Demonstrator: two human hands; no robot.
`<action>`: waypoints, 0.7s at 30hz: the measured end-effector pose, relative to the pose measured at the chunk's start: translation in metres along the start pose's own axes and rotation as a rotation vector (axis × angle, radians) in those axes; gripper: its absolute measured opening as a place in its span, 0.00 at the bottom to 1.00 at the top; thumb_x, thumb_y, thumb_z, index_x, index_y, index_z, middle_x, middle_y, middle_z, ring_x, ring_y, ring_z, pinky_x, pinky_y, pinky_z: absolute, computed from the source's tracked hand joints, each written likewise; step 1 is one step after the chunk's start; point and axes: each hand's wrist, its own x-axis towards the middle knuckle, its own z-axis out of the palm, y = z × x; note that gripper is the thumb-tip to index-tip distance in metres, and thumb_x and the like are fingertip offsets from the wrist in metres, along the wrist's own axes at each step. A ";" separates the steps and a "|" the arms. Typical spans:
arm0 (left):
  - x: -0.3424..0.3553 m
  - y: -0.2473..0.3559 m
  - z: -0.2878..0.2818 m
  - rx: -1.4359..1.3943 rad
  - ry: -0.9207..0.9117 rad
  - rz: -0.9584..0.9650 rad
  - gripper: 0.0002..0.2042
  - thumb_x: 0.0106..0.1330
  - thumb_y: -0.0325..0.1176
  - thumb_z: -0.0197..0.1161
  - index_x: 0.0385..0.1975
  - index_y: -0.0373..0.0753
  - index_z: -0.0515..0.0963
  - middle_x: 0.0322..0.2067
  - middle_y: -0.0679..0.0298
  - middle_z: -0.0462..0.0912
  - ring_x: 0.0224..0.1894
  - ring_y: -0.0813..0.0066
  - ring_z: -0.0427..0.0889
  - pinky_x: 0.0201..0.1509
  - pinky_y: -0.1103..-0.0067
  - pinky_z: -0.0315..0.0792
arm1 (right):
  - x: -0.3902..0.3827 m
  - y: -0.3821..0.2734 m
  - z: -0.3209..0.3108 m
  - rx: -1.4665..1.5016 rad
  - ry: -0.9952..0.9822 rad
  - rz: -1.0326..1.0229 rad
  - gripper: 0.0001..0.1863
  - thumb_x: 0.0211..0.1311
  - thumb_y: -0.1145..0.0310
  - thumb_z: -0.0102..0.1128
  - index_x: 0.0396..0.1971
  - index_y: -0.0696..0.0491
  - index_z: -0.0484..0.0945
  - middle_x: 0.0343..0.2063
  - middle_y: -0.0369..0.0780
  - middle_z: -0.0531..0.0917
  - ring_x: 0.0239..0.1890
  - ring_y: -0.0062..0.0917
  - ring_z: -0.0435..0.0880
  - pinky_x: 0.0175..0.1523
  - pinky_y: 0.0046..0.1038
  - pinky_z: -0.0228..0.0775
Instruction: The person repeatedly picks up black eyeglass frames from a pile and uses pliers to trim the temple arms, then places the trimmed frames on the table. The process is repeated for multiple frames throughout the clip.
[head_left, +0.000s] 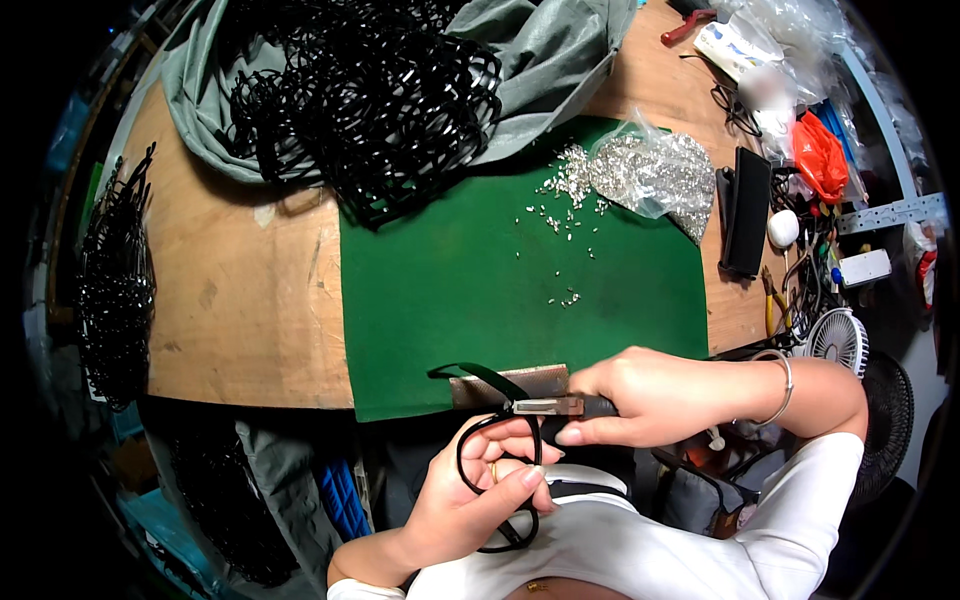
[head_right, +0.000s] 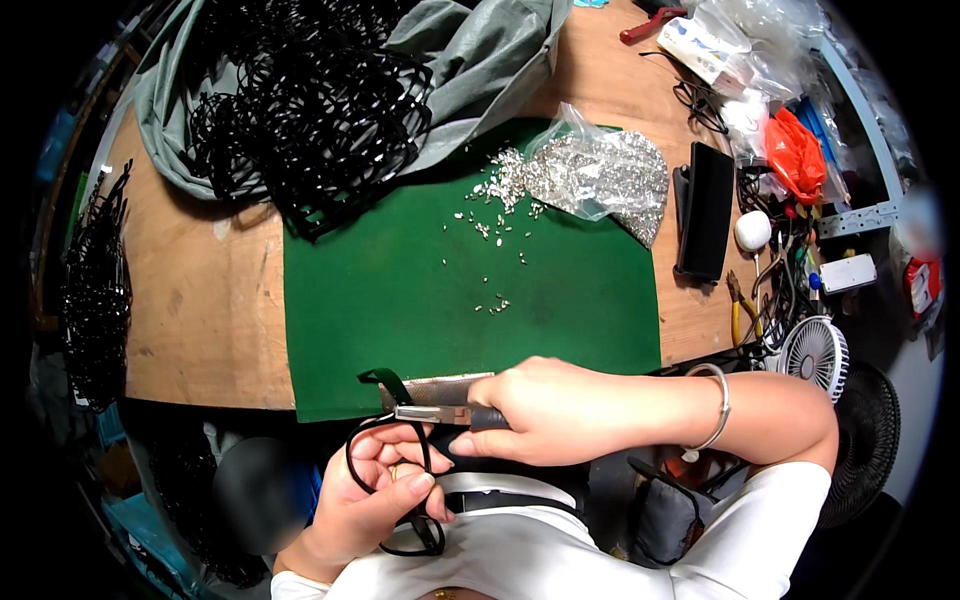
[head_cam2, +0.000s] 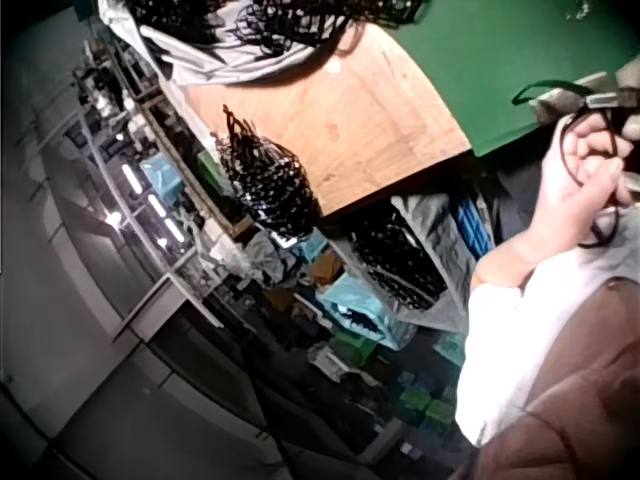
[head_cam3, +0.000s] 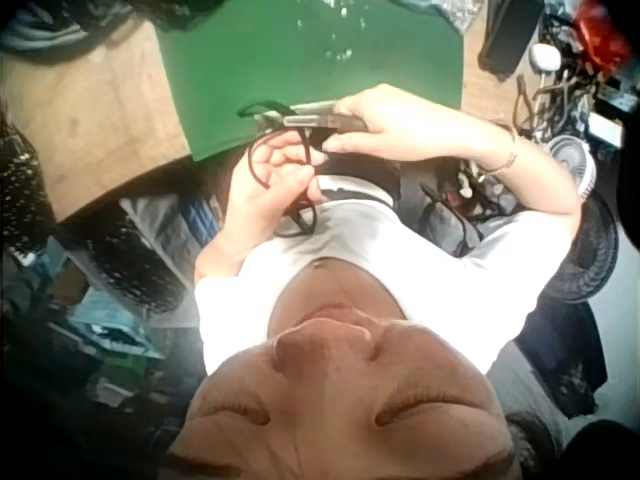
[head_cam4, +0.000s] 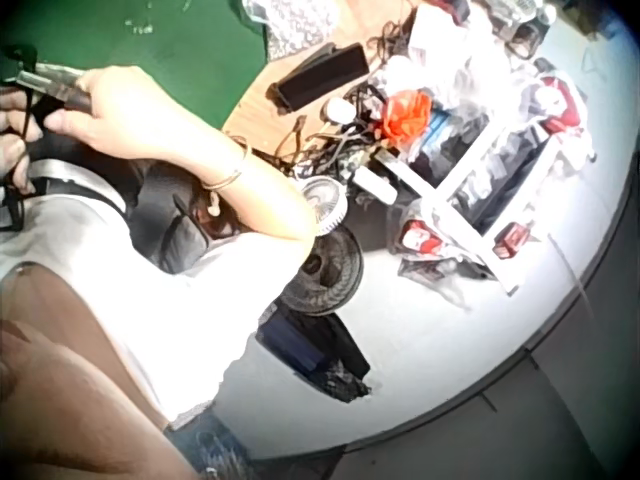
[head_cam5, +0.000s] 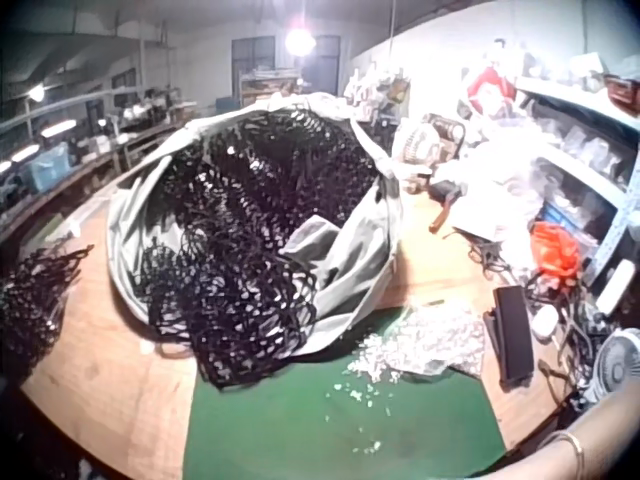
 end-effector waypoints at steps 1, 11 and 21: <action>-0.002 0.001 0.000 -0.001 0.006 -0.015 0.19 0.59 0.21 0.49 0.50 0.30 0.57 0.40 0.54 0.71 0.31 0.76 0.76 0.36 0.82 0.71 | -0.003 -0.003 -0.007 0.106 -0.095 0.014 0.23 0.57 0.52 0.48 0.28 0.61 0.71 0.17 0.47 0.75 0.23 0.36 0.76 0.30 0.31 0.67; -0.001 0.002 -0.003 -0.006 -0.016 0.022 0.19 0.60 0.22 0.49 0.51 0.31 0.59 0.40 0.55 0.72 0.30 0.75 0.77 0.36 0.81 0.72 | 0.003 0.006 -0.012 0.253 -0.267 -0.022 0.27 0.60 0.48 0.42 0.32 0.62 0.69 0.21 0.42 0.73 0.26 0.26 0.72 0.33 0.27 0.65; 0.003 0.024 0.004 0.113 -0.052 -0.055 0.18 0.59 0.20 0.49 0.50 0.33 0.58 0.40 0.53 0.71 0.32 0.73 0.78 0.38 0.81 0.72 | -0.003 -0.010 -0.019 0.100 -0.071 -0.069 0.21 0.57 0.55 0.49 0.34 0.61 0.72 0.17 0.47 0.75 0.22 0.35 0.76 0.30 0.30 0.67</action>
